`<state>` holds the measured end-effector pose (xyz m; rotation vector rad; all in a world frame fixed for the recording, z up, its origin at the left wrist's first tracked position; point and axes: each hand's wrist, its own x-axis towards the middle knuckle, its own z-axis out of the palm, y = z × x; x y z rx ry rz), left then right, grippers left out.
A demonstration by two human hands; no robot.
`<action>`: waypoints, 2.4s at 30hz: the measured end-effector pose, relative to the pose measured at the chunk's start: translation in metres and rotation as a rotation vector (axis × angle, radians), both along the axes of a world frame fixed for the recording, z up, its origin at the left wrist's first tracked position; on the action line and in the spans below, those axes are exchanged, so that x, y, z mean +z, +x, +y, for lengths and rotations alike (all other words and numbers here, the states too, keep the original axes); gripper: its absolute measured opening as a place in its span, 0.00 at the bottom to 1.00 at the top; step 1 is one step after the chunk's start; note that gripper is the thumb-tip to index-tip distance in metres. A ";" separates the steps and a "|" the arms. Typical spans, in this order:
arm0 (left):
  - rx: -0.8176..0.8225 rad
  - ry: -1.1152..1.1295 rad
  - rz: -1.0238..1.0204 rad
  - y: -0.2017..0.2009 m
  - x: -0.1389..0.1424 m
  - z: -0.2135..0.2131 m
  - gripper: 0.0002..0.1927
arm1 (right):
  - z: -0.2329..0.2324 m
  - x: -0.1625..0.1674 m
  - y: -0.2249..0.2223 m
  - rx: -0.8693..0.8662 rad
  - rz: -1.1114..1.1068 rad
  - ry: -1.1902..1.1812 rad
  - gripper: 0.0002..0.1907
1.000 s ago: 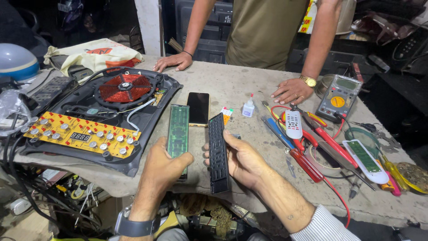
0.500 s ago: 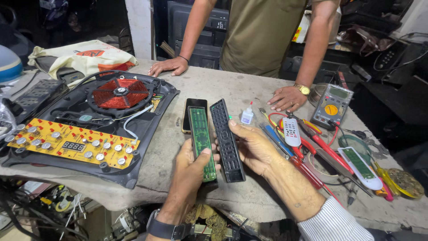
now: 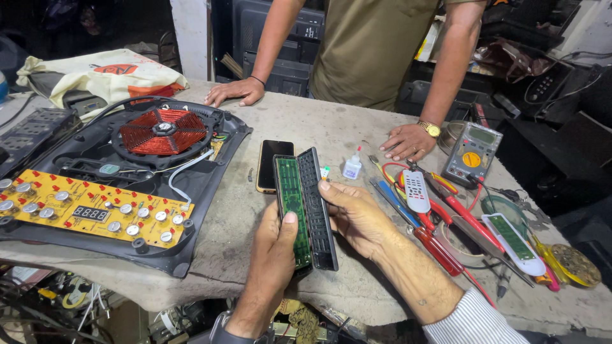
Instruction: The person disassembles a black remote control, removes the battery cover, and uses a multimeter probe to test the circuit board. They then reassemble the remote, insert batteries, and press buttons to verify functionality.
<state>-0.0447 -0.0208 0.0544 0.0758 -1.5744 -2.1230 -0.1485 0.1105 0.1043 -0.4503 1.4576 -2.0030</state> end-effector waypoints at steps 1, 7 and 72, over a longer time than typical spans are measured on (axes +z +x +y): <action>0.016 -0.039 0.027 0.001 0.001 0.000 0.21 | 0.000 0.000 0.000 -0.008 0.012 0.014 0.16; -0.044 -0.091 0.045 0.004 0.007 0.001 0.24 | -0.001 -0.002 0.000 -0.052 0.084 0.095 0.15; 0.339 -0.917 0.396 0.022 0.015 0.026 0.34 | 0.041 0.023 0.063 -0.345 0.743 0.007 0.36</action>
